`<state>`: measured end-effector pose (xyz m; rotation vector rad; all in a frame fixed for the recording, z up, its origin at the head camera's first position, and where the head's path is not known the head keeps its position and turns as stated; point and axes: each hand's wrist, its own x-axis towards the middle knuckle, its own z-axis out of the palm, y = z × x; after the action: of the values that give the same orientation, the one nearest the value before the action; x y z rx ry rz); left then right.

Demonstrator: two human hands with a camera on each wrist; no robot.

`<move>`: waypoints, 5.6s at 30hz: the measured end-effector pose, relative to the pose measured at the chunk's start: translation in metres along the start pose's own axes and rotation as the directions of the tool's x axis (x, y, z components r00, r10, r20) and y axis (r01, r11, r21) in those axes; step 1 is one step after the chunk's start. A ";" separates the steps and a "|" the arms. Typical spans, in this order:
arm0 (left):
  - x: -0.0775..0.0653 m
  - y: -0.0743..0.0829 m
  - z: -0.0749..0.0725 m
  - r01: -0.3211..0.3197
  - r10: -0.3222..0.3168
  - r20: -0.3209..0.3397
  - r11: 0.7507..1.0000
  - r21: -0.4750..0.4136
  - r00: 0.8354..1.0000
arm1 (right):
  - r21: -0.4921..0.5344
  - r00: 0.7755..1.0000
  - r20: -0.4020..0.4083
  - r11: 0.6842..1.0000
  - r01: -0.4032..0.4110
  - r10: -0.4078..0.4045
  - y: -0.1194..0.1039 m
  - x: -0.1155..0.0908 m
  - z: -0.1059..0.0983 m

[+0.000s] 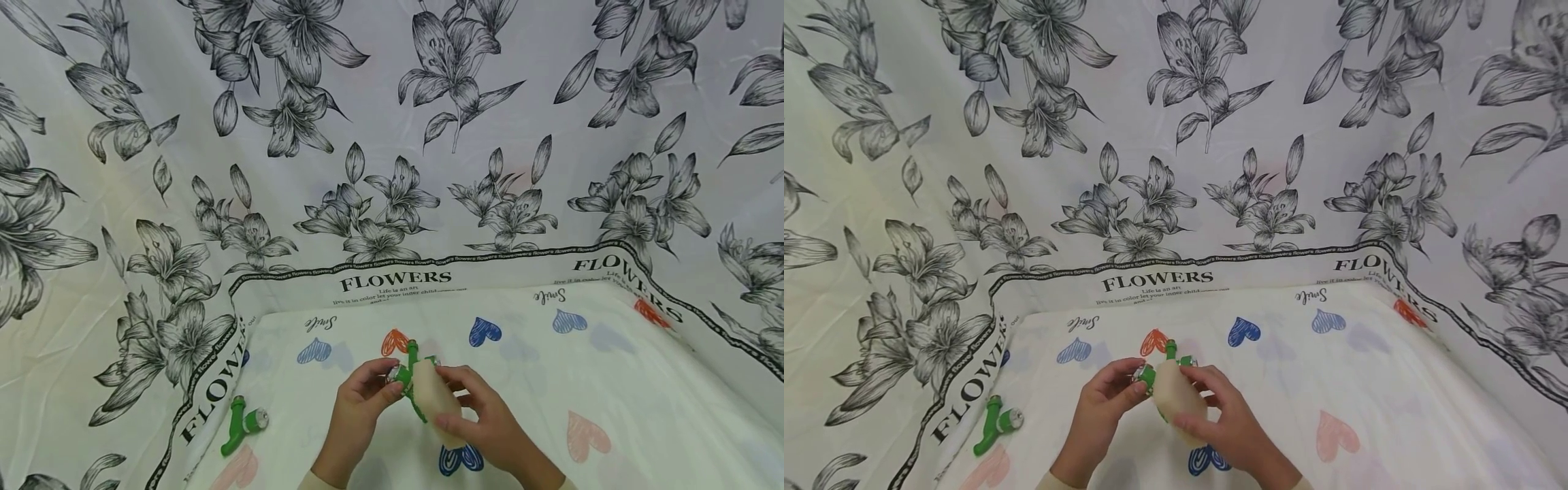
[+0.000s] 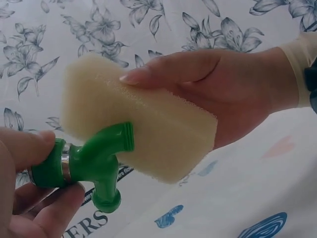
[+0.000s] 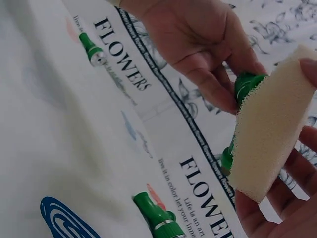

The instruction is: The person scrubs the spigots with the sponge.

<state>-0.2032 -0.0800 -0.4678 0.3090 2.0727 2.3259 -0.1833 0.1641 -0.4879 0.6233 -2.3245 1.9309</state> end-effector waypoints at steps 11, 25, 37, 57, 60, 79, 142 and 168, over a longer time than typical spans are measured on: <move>-0.003 -0.007 -0.007 0.000 0.002 0.018 0.995 -0.097 1.000 | 0.031 0.987 -0.154 0.999 0.040 -0.035 0.001 0.001 -0.002; -0.008 -0.005 -0.004 0.057 -0.059 -0.017 0.991 -0.119 0.998 | 0.098 0.986 -0.158 0.995 -0.031 0.046 -0.009 0.001 0.009; -0.011 -0.005 -0.005 -0.002 0.005 0.046 0.997 -0.080 0.999 | -0.110 0.966 -0.255 0.994 0.017 -0.045 0.005 0.007 0.001; -0.011 -0.008 -0.005 0.023 -0.023 -0.005 0.999 -0.044 1.000 | -0.021 0.965 -0.258 0.998 -0.065 0.057 0.005 0.004 0.007; -0.011 -0.007 -0.004 0.016 -0.017 -0.014 0.999 -0.050 1.000 | -0.008 0.970 -0.238 0.998 -0.061 0.057 0.002 0.003 0.007; -0.009 -0.009 -0.004 -0.007 0.004 -0.042 0.997 -0.072 0.999 | 0.128 0.998 -0.064 0.992 0.024 -0.016 -0.011 -0.002 0.001; -0.007 -0.018 -0.004 0.053 -0.054 -0.018 0.996 -0.073 0.998 | 0.254 0.982 -0.123 0.961 -0.109 0.144 -0.010 0.003 0.011; -0.012 -0.021 0.011 0.121 -0.121 0.104 0.993 0.005 0.987 | 0.015 0.975 -0.221 0.999 0.034 -0.030 -0.012 0.003 0.018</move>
<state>-0.1920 -0.0680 -0.4888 0.2886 1.9837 2.1933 -0.1780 0.1444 -0.4800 0.4196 -2.1512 1.9019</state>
